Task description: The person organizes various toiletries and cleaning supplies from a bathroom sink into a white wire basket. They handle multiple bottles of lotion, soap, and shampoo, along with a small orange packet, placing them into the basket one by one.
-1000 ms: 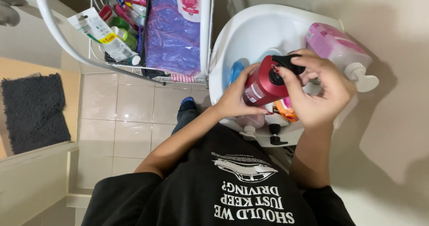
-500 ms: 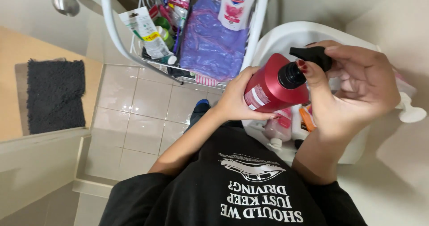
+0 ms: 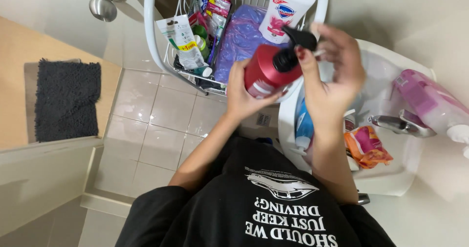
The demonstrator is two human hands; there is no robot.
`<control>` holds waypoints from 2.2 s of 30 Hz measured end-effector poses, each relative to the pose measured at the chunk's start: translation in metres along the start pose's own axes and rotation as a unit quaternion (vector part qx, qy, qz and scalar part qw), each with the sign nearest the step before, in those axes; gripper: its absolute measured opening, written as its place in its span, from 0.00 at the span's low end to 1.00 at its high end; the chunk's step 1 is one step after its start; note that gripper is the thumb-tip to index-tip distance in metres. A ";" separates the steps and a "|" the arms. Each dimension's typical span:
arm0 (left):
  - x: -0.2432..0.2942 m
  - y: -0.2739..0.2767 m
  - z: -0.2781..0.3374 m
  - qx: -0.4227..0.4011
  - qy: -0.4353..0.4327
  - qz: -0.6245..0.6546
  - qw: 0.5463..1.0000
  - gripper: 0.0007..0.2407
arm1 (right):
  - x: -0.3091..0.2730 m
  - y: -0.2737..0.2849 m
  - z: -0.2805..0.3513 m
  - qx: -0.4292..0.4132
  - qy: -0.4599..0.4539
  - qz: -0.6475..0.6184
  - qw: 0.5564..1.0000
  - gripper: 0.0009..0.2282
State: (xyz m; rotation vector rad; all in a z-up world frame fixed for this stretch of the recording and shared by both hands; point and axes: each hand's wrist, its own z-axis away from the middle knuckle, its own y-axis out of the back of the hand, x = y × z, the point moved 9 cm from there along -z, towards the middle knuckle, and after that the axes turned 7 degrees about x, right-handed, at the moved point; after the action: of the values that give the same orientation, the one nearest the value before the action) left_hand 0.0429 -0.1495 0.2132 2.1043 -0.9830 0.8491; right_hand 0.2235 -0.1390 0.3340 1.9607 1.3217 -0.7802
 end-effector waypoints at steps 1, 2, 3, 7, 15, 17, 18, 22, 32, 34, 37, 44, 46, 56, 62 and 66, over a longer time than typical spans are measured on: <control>-0.013 -0.001 -0.004 -0.001 0.001 0.000 1.000 0.37 | 0.010 -0.007 0.001 0.000 -0.002 0.000 1.000 0.15; -0.029 -0.003 -0.009 0.002 0.018 0.011 1.000 0.38 | 0.022 -0.019 0.001 -0.022 -0.003 0.018 1.000 0.18; -0.045 -0.004 -0.014 0.005 0.034 0.022 0.999 0.39 | 0.033 -0.030 0.001 -0.044 -0.004 0.036 0.998 0.20; -0.088 -0.011 -0.034 0.018 0.071 0.030 0.997 0.39 | 0.104 -0.079 0.028 -0.124 -0.085 0.029 0.988 0.34; -0.166 -0.055 -0.071 -0.010 0.105 0.077 0.991 0.42 | 0.209 -0.158 0.051 -0.164 -0.138 -0.003 0.977 0.43; -0.188 -0.066 -0.080 -0.009 0.102 0.051 0.993 0.41 | 0.219 -0.164 0.051 -0.150 -0.117 0.006 0.982 0.45; -0.199 -0.072 -0.084 -0.006 0.099 0.026 0.995 0.41 | 0.222 -0.165 0.050 -0.138 -0.096 0.017 0.986 0.47; -0.218 -0.088 -0.101 0.004 0.078 0.020 0.997 0.42 | 0.243 -0.172 0.056 -0.165 -0.119 0.130 0.970 0.45; -0.248 -0.119 -0.136 -0.002 0.105 0.028 0.994 0.38 | 0.243 -0.168 0.054 -0.173 -0.190 0.101 0.961 0.40; -0.259 -0.128 -0.134 -0.010 0.122 0.016 0.992 0.38 | 0.249 -0.164 0.055 -0.168 -0.200 0.109 0.959 0.40; -0.271 -0.135 -0.128 0.000 0.112 0.021 0.993 0.40 | 0.252 -0.159 0.050 -0.158 -0.177 0.099 0.966 0.39; -0.294 -0.142 -0.109 -0.013 0.133 0.039 0.990 0.41 | 0.266 -0.156 0.042 -0.161 -0.225 0.099 0.956 0.39; -0.300 -0.142 -0.109 -0.023 0.157 0.029 0.987 0.40 | 0.265 -0.157 0.041 -0.165 -0.235 0.101 0.953 0.39; -0.341 -0.178 -0.115 -0.126 0.144 0.098 0.977 0.44 | 0.266 -0.159 0.047 -0.168 -0.234 0.092 0.953 0.36; -0.359 -0.187 -0.111 -0.181 0.127 0.118 0.968 0.47 | 0.264 -0.159 0.050 -0.172 -0.245 0.086 0.950 0.36; -0.369 -0.180 -0.108 -0.147 0.120 0.081 0.978 0.52 | 0.264 -0.155 0.053 -0.170 -0.231 0.084 0.954 0.36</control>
State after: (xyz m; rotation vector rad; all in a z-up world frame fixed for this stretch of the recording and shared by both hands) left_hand -0.0271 0.1687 -0.0596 1.6471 -1.0862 0.9495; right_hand 0.1550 0.0130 0.0712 1.4790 0.9229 -0.8061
